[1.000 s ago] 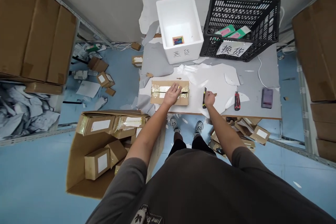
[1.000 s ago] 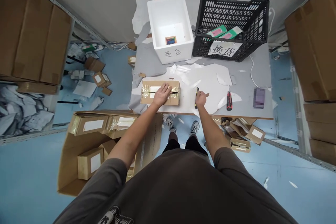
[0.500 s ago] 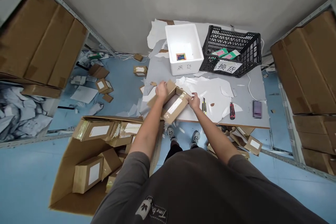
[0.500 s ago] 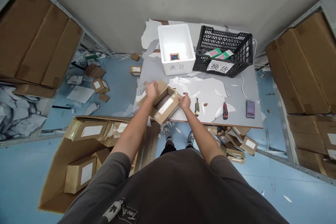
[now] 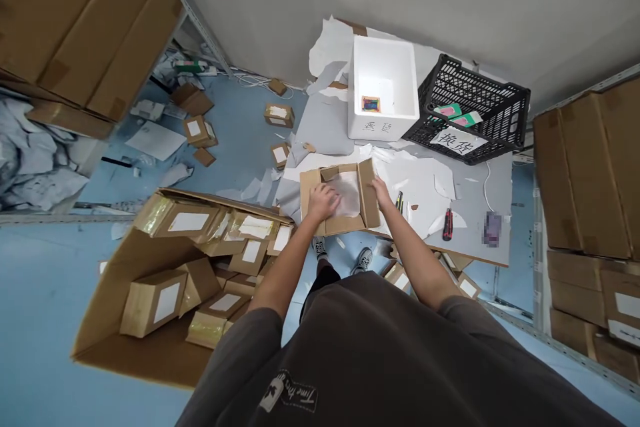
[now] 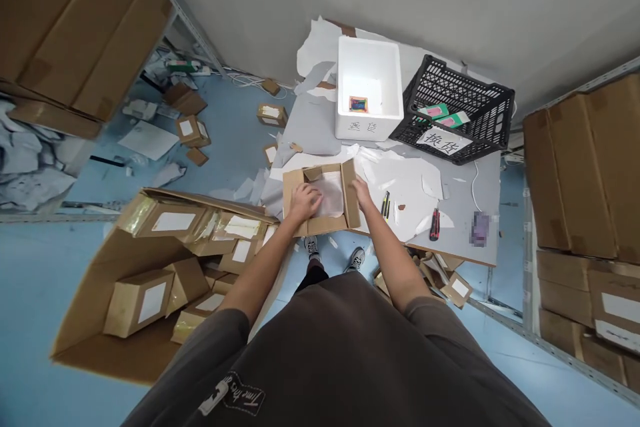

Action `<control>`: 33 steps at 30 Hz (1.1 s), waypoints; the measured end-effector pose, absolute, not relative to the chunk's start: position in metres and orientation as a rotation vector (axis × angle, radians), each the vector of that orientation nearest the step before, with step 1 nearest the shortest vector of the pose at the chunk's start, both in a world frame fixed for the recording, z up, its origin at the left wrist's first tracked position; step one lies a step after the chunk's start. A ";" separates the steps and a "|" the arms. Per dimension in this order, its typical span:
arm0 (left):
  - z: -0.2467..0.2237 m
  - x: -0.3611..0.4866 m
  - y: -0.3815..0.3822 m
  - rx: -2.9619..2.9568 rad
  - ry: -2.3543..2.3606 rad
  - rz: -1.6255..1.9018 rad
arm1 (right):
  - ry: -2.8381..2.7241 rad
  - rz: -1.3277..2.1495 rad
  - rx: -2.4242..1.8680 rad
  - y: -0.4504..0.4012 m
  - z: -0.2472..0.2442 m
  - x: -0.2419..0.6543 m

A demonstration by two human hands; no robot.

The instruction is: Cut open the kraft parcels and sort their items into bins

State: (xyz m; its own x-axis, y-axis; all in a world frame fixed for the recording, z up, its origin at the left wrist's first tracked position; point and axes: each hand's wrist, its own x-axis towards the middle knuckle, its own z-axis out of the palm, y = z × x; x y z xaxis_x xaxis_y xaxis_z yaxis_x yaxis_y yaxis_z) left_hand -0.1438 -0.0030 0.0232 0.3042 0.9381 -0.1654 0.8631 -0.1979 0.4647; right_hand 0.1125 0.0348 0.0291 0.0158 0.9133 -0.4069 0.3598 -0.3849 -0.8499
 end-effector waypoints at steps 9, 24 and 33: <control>0.037 -0.142 -0.038 1.953 1.242 0.189 | -1.391 0.851 -2.182 -0.005 -0.007 0.129; 0.036 -0.106 -0.107 2.306 1.049 -0.159 | -2.778 0.775 -1.385 0.031 0.018 0.058; 0.015 -0.094 -0.121 2.245 1.244 -0.204 | -2.303 0.926 -1.590 0.023 0.019 0.056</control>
